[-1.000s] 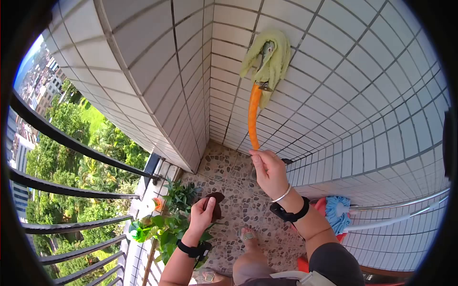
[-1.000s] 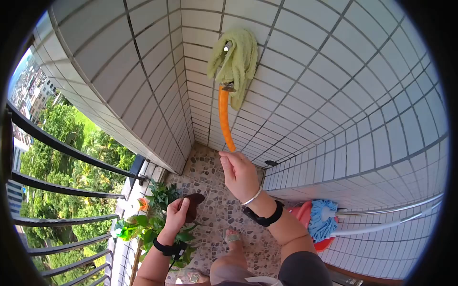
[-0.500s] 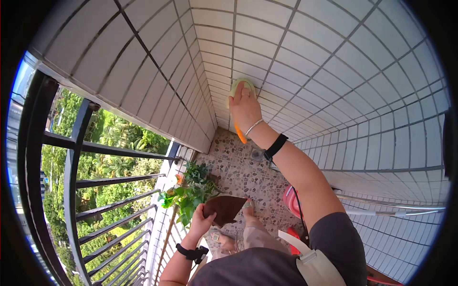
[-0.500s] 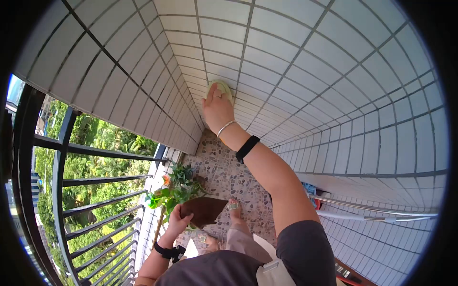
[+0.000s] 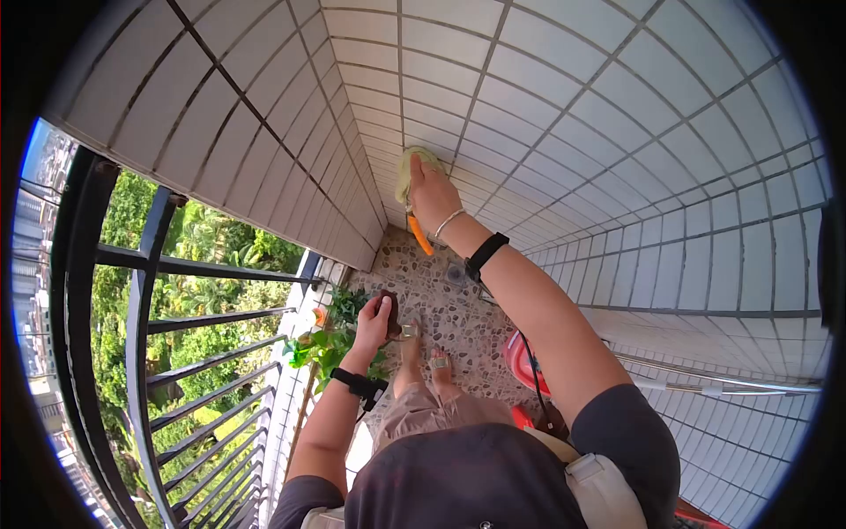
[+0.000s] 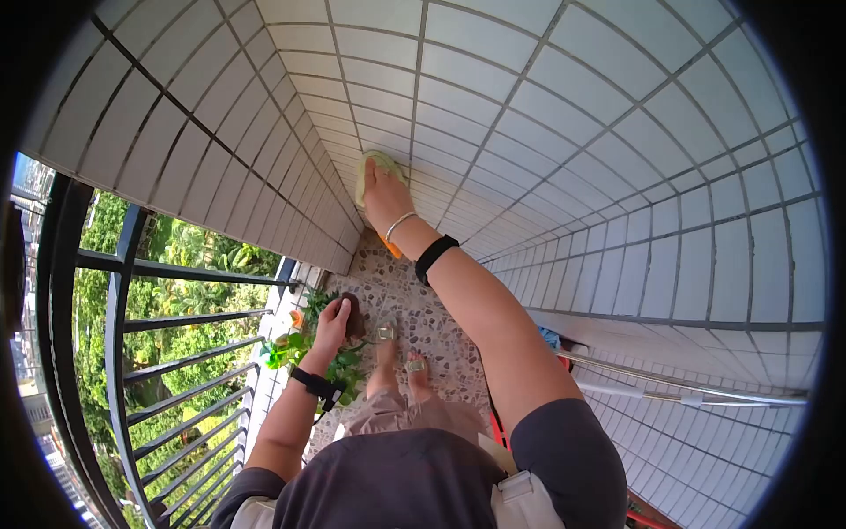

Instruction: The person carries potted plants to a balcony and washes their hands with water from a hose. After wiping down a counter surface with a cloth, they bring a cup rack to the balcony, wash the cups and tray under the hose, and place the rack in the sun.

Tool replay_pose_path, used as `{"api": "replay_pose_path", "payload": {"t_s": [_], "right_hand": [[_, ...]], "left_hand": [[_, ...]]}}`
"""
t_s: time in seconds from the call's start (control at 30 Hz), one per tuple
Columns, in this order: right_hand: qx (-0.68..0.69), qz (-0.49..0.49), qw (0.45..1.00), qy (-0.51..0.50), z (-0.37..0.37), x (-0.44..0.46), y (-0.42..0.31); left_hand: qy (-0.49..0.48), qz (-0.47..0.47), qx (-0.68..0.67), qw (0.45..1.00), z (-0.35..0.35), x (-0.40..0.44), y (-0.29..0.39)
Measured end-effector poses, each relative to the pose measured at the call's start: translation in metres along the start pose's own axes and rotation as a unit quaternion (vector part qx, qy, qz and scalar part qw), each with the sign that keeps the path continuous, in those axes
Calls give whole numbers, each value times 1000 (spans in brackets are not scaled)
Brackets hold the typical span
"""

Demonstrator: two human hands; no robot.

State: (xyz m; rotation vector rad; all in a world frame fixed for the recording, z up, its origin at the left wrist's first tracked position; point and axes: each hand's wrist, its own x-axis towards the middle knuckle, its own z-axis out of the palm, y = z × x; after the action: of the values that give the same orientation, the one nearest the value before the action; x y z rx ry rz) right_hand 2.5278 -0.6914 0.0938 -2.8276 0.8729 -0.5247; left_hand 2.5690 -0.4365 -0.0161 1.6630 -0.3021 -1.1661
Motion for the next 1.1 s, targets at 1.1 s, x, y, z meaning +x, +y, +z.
{"api": "replay_pose_path", "payload": {"t_s": [1.1], "right_hand": [[549,580,575,-180,292,-181,114]], "left_hand": [[39,-210,-264,941,162,284,-213]]}}
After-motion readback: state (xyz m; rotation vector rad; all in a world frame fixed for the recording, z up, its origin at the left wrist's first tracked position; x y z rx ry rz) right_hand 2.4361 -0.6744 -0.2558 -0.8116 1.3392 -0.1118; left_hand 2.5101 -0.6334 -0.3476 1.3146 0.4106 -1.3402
